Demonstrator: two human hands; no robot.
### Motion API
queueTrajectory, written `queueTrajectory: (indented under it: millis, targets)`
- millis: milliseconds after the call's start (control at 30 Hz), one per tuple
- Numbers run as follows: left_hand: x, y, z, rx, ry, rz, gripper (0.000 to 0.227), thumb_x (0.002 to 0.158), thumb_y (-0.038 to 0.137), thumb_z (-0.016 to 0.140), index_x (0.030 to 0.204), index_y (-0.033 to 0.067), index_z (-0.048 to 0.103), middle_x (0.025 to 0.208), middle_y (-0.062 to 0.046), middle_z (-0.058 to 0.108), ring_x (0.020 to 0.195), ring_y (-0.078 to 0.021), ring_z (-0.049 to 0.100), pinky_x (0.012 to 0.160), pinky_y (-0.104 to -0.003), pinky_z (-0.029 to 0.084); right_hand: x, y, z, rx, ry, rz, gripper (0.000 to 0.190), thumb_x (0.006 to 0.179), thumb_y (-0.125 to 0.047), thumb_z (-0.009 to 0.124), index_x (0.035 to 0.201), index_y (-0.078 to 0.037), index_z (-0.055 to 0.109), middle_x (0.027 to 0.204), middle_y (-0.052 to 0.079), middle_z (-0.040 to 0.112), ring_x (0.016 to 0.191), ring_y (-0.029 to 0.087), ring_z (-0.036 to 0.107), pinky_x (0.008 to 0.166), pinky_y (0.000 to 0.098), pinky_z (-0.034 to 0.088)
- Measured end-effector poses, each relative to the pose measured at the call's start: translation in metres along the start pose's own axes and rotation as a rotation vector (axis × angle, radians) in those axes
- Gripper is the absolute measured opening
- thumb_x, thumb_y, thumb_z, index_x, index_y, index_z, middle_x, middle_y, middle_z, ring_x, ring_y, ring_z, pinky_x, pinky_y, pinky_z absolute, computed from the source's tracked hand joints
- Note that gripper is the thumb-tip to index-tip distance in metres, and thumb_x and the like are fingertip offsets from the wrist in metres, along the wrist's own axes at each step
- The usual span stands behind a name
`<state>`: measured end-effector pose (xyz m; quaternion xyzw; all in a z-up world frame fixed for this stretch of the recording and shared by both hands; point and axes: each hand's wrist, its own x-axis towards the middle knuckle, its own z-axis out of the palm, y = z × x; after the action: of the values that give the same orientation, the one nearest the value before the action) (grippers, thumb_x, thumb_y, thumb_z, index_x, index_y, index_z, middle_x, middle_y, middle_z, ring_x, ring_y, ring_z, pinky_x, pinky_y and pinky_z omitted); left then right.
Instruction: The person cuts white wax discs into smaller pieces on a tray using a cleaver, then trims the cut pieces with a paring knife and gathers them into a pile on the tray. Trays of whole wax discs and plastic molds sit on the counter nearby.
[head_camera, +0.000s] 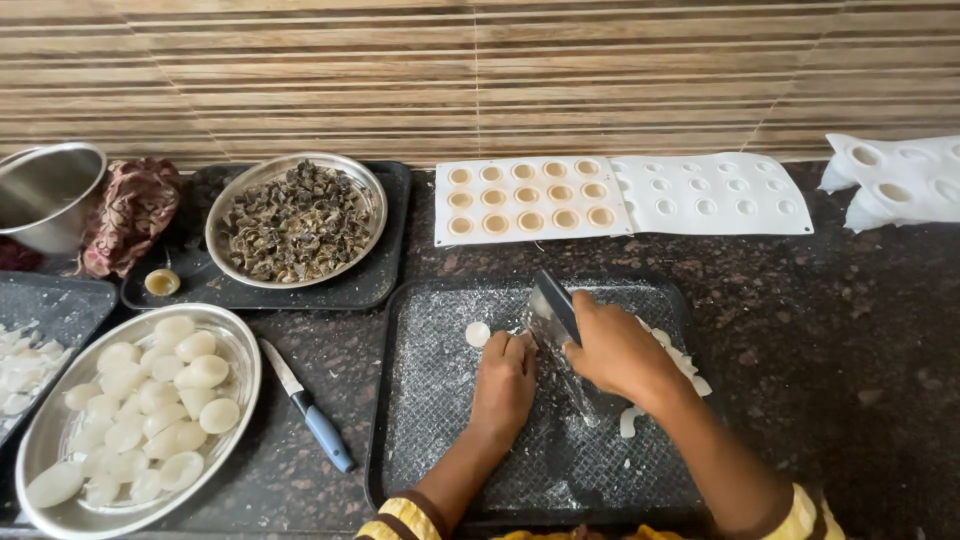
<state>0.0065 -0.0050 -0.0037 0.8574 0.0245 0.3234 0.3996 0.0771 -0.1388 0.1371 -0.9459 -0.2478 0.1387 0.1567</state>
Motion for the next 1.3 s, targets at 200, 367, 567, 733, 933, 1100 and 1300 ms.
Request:
queueTrajectory:
  millis: [200,367,567,733,933,1100,1300]
  targets:
    - [-0.001,-0.002,0.003,0.03,0.005,0.034,0.009,0.094,0.0,0.068,0.1,-0.0036,0.063,0.092,-0.019,0.058,0.086,-0.0379,0.06,0.077,-0.048,0.051,0.017,-0.004,-0.002,-0.009,0.011,-0.047,0.043,0.081,-0.014,0.073,0.113,0.006,0.054,0.096,0.03,0.07,0.097,0.046,0.068,0.085,0.0526,0.054]
    - [0.004,0.003,0.001,-0.001,-0.001,0.048,0.013,0.092,-0.002,0.065,0.104,-0.0048,0.063,0.092,-0.02,0.057,0.086,-0.0376,0.06,0.075,-0.047,0.051,0.028,-0.007,0.003,-0.057,-0.009,-0.064,0.041,0.082,-0.012,0.072,0.113,0.007,0.053,0.095,0.032,0.069,0.096,0.047,0.069,0.087,0.051,0.055]
    - [0.004,-0.002,0.008,0.029,0.019,0.01,0.009,0.091,-0.002,0.067,0.098,-0.0041,0.062,0.087,-0.019,0.056,0.081,-0.0373,0.059,0.071,-0.048,0.05,0.045,0.0,0.005,-0.036,-0.002,-0.117,0.042,0.079,-0.01,0.073,0.111,0.007,0.052,0.095,0.033,0.068,0.097,0.048,0.068,0.086,0.0517,0.054]
    - [0.007,0.001,0.007,0.006,0.068,0.01,0.007,0.091,-0.001,0.067,0.096,-0.0042,0.063,0.085,-0.019,0.056,0.077,-0.0371,0.059,0.067,-0.047,0.049,0.05,-0.006,0.005,-0.054,-0.016,-0.092,0.042,0.079,-0.013,0.074,0.11,0.007,0.052,0.095,0.032,0.069,0.097,0.048,0.067,0.085,0.0536,0.054]
    - [0.008,0.0,0.008,0.023,-0.004,-0.067,0.011,0.096,0.0,0.067,0.09,-0.0058,0.061,0.081,-0.017,0.056,0.07,-0.031,0.057,0.062,-0.044,0.049,0.05,-0.02,-0.003,-0.08,-0.129,-0.011,0.039,0.085,-0.01,0.072,0.115,0.006,0.052,0.094,0.029,0.071,0.087,0.039,0.076,0.079,0.0464,0.061]
    - [0.006,-0.001,0.009,0.021,0.018,-0.05,0.01,0.094,0.0,0.068,0.092,-0.0062,0.061,0.084,-0.019,0.056,0.074,-0.0334,0.058,0.066,-0.045,0.05,0.055,-0.01,0.008,-0.075,-0.036,-0.103,0.04,0.082,-0.011,0.076,0.111,0.006,0.055,0.093,0.029,0.071,0.091,0.04,0.073,0.08,0.0467,0.058]
    - [-0.005,-0.005,0.01,-0.05,-0.06,-0.032,0.011,0.09,-0.004,0.064,0.101,-0.0039,0.061,0.099,-0.023,0.055,0.091,-0.0415,0.058,0.079,-0.048,0.052,0.05,-0.025,0.025,-0.098,0.071,-0.08,0.034,0.083,-0.009,0.072,0.106,0.004,0.052,0.088,0.03,0.07,0.089,0.048,0.069,0.077,0.0551,0.056]
